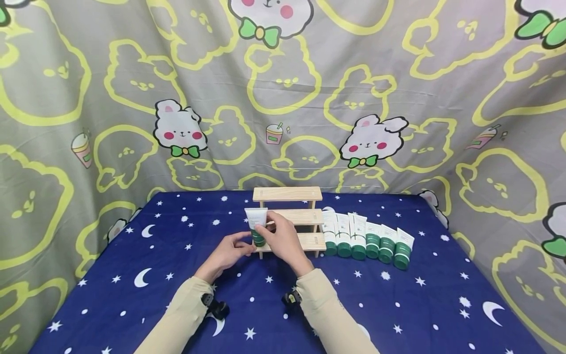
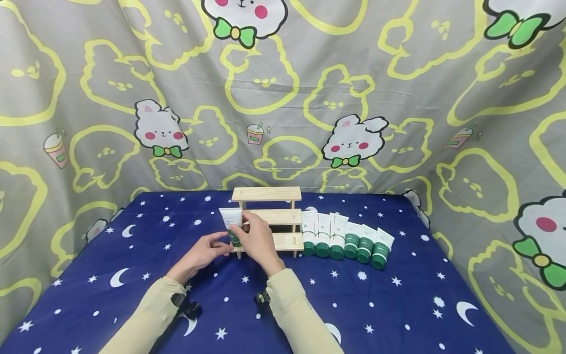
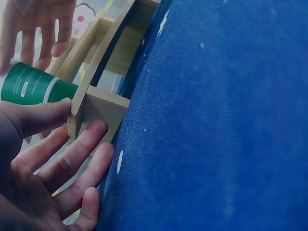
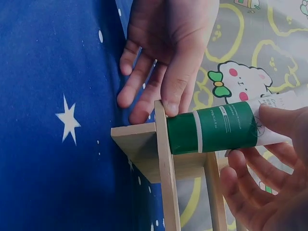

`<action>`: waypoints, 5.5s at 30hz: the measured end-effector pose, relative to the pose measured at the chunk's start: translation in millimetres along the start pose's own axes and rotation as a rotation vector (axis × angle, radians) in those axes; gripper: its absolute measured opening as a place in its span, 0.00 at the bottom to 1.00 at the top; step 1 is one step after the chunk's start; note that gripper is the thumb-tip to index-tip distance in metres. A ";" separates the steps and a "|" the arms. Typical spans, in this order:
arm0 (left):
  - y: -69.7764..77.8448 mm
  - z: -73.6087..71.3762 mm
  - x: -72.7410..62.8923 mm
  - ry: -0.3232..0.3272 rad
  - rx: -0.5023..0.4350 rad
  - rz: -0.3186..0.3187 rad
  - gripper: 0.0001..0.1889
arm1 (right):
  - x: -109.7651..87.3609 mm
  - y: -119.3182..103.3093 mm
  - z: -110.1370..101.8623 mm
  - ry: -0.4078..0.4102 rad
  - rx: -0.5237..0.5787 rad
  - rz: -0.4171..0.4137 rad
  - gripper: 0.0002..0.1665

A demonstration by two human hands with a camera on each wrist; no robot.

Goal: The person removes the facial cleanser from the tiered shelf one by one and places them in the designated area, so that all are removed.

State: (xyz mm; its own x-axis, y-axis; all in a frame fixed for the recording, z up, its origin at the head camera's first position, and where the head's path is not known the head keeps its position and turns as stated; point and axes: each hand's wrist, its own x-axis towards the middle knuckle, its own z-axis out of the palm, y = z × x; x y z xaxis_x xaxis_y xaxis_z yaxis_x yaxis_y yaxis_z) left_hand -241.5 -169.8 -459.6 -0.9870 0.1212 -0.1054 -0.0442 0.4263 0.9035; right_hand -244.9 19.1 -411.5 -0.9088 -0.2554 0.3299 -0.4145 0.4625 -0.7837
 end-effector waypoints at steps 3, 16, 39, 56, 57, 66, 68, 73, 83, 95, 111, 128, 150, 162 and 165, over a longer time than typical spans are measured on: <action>0.0 -0.1 -0.3 0.004 -0.003 0.002 0.29 | -0.3 -0.2 -1.5 0.006 -0.007 0.003 0.12; 0.4 -0.2 -2.4 -0.008 -0.013 -0.002 0.24 | -5.1 2.9 -22.2 0.043 -0.062 0.031 0.12; 0.3 1.4 -1.0 0.014 -0.002 -0.002 0.24 | -23.6 9.6 -101.5 0.156 -0.073 0.070 0.31; -0.5 1.9 -1.0 0.010 -0.026 -0.009 0.24 | -49.4 32.6 -195.8 0.276 -0.219 0.119 0.34; -0.5 2.0 -1.0 0.008 -0.026 -0.008 0.24 | -50.9 33.5 -202.1 0.276 -0.210 0.126 0.34; 0.6 1.6 -2.4 0.007 -0.012 -0.007 0.25 | -66.1 48.4 -251.7 0.267 -0.221 0.213 0.41; 0.6 1.4 -2.2 0.009 -0.011 -0.005 0.25 | -68.4 54.1 -260.6 0.273 -0.243 0.227 0.42; -0.3 1.5 -1.3 0.013 -0.013 -0.003 0.25 | -73.0 70.1 -278.0 0.284 -0.287 0.279 0.42; 0.8 1.2 -2.2 0.011 -0.018 -0.007 0.24 | -82.8 104.5 -294.7 0.265 -0.192 0.374 0.44; 1.2 2.1 -1.3 0.022 -0.018 -0.013 0.24 | -101.4 150.3 -313.4 0.214 -0.126 0.529 0.45; 1.3 2.6 -2.1 0.026 -0.014 -0.012 0.24 | -107.4 186.4 -314.2 0.035 0.074 0.664 0.47; 1.5 2.6 -2.9 0.029 -0.011 -0.016 0.24 | -114.9 187.3 -315.4 -0.121 0.069 0.697 0.44; 0.6 2.8 -1.9 0.025 -0.021 -0.008 0.24 | -117.1 187.7 -310.1 -0.107 0.073 0.764 0.42; 2.4 2.7 -3.5 0.026 -0.010 -0.011 0.24 | -113.0 180.2 -305.9 -0.096 0.005 0.776 0.42; 1.1 2.4 -3.5 0.026 -0.012 -0.011 0.24 | -112.7 179.0 -304.7 -0.091 0.008 0.779 0.42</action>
State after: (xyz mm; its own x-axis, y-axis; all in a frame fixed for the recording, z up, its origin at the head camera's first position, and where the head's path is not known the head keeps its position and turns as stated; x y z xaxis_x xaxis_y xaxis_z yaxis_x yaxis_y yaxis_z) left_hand -237.7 -167.6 -459.2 -0.9902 0.0929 -0.1042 -0.0564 0.4169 0.9072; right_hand -231.2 389.4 -428.7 -0.9300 0.0712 -0.3607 0.3415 0.5306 -0.7758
